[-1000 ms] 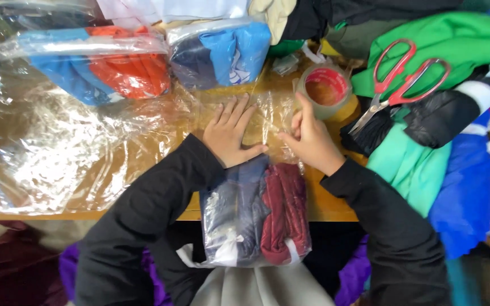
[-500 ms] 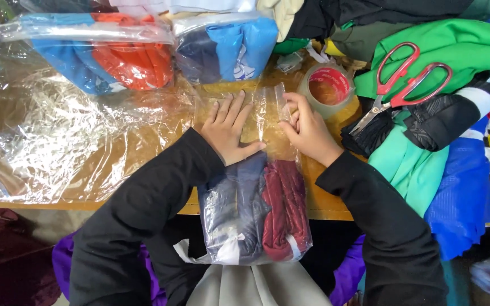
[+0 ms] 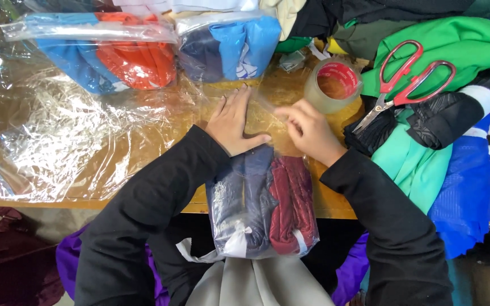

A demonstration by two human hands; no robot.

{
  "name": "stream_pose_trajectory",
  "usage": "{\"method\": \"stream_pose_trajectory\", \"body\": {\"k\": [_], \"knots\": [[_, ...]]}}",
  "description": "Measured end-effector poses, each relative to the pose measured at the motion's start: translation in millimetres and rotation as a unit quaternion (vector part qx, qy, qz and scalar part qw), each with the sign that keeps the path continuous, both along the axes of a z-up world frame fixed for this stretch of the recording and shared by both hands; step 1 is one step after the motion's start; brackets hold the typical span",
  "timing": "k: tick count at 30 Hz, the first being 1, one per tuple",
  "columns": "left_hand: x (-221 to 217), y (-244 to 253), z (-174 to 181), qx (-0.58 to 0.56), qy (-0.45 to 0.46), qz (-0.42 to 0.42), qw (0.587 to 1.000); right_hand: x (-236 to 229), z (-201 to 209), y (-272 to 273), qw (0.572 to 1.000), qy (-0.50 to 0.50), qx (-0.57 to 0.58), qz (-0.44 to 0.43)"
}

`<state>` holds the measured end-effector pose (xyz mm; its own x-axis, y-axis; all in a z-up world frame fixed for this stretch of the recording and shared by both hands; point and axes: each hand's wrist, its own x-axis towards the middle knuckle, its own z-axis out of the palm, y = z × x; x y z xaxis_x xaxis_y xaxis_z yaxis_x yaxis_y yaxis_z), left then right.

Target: Folding various colored fabrics and placing them into clear plastic bags for packaging.

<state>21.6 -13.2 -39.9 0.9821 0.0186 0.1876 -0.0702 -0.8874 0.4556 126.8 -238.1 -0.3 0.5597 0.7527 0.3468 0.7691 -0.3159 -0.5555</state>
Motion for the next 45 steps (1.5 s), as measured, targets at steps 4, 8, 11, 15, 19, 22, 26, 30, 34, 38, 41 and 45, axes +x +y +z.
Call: {"method": "stream_pose_trajectory", "body": {"k": [4,8,11,15,19,22,26,30,34,38,41,45], "knots": [[-2.5,3.5,11.9,-0.086,0.009,-0.032,0.996,-7.0,3.4,0.3,0.997,-0.032,-0.015,0.069],[-10.9,1.6,30.1,-0.029,-0.010,-0.067,0.997,1.8,-0.6,-1.8,0.991,-0.036,-0.023,0.128],[-5.1,5.1,10.8,-0.011,-0.008,-0.061,0.998,-4.0,20.7,-0.2,0.987,-0.028,-0.042,0.150],[-1.6,1.7,-1.9,0.048,0.002,-0.043,0.998,-10.5,39.9,1.5,0.989,0.053,-0.039,0.135],[-2.5,-0.1,-0.9,0.074,0.014,-0.034,0.997,-7.3,23.2,3.5,0.996,0.038,-0.032,0.072],[-3.4,-1.6,0.1,0.076,0.014,-0.031,0.997,-7.7,12.7,8.2,0.998,0.037,-0.035,0.039],[4.9,3.7,-4.3,0.057,-0.010,-0.023,0.998,-8.5,8.5,21.9,0.991,-0.050,-0.121,0.020],[1.0,18.8,9.2,0.153,-0.107,0.103,0.977,-4.0,1.8,25.3,0.985,-0.073,-0.154,0.008],[-10.1,29.0,6.5,0.273,-0.058,0.272,0.921,-15.1,17.7,29.9,0.976,-0.045,-0.211,0.001],[-2.1,42.3,0.3,0.257,-0.025,0.281,0.924,-22.2,34.4,38.7,0.963,-0.017,-0.267,-0.031],[-5.2,32.2,26.9,0.163,0.029,0.260,0.951,-27.7,38.6,39.5,0.965,-0.006,-0.258,-0.041],[-9.7,15.0,38.4,0.007,0.059,0.191,0.980,-27.5,39.3,37.5,0.964,-0.030,-0.262,-0.045]]}}
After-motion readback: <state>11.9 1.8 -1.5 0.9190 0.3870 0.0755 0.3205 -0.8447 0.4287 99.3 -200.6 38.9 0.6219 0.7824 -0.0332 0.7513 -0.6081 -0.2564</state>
